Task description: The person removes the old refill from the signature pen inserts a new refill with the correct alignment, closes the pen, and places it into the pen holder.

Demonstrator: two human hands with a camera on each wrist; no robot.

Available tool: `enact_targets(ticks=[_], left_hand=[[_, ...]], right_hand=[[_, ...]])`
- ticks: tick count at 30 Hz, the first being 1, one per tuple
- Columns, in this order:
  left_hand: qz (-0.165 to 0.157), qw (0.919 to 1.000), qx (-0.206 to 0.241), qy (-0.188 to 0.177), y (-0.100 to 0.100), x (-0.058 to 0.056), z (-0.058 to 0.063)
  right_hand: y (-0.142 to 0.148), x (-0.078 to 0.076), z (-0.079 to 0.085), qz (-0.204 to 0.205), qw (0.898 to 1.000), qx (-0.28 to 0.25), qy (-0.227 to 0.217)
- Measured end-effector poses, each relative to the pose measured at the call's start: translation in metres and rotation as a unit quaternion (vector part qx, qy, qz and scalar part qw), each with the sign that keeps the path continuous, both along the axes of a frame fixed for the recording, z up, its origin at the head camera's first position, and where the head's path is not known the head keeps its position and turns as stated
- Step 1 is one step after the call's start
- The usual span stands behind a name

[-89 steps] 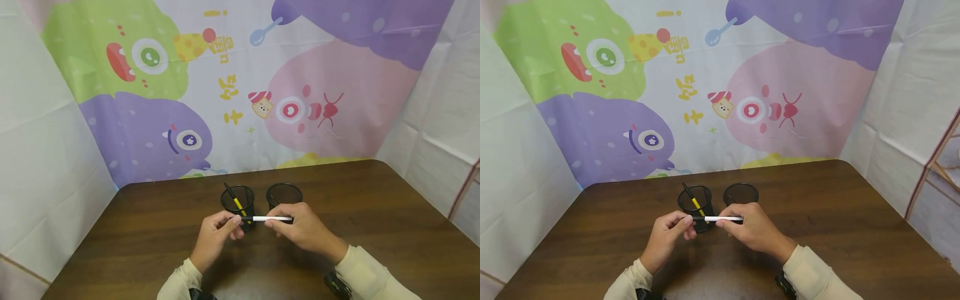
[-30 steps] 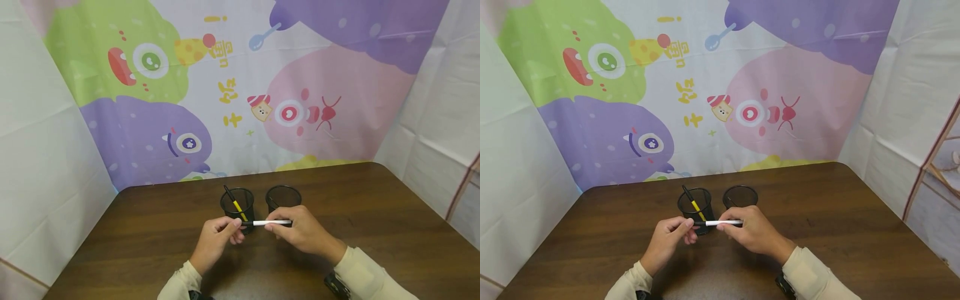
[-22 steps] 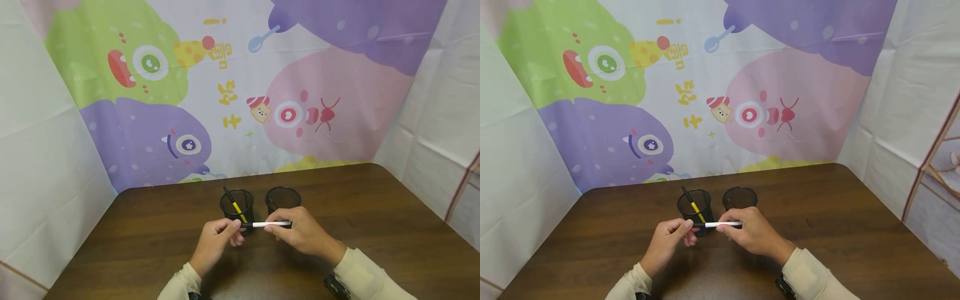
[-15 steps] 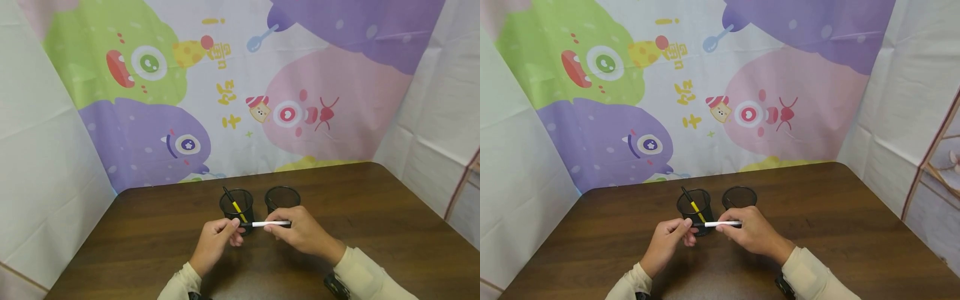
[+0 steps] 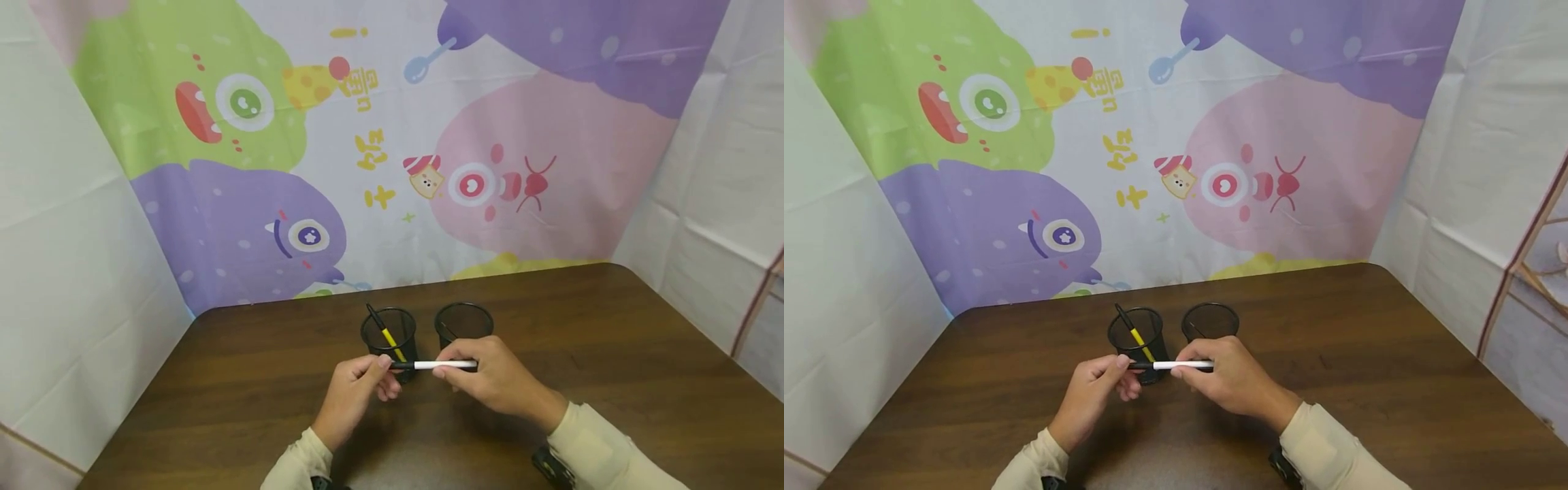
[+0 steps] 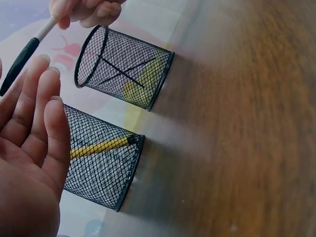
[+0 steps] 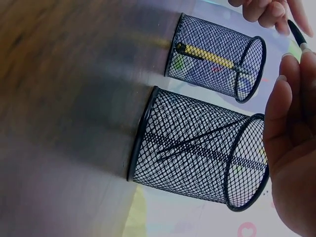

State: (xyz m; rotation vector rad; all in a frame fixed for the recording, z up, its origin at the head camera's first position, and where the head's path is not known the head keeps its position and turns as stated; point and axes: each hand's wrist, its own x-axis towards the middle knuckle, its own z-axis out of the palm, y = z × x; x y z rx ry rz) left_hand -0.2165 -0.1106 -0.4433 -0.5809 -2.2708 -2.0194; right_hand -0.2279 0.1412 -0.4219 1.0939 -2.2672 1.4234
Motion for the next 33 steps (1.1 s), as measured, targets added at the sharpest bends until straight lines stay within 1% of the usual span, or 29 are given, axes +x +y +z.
enact_targets(ticks=[4,8,19,23,30,33], left_hand=[[-0.013,0.9997,0.018,0.004,-0.0005,-0.0005,0.0003],[-0.032,0.9991,0.021,0.019,-0.0011,-0.0010,-0.0003],[-0.037,0.9975,0.013,0.059,-0.0006,0.0008,-0.0027],[-0.033,0.9979,0.008,0.056,-0.0007,0.0008,-0.0019],[-0.019,0.9993,0.000,0.033,-0.0011,0.0016,0.0003],[-0.014,0.9994,-0.003,0.030,-0.0008,0.0020,0.0011]], right_hand=[[0.0010,0.0001,0.0003,-0.003,1.000,0.006,-0.002],[0.0018,-0.0003,-0.0002,0.000,1.000,0.010,0.001],[0.0009,0.0017,0.0012,0.002,1.000,0.013,0.008],[0.0004,0.0021,0.0016,0.002,1.000,0.014,0.003],[-0.0003,0.0022,0.0015,0.001,1.000,0.019,0.002],[-0.0002,0.0020,0.0012,-0.004,1.000,0.022,0.002]])
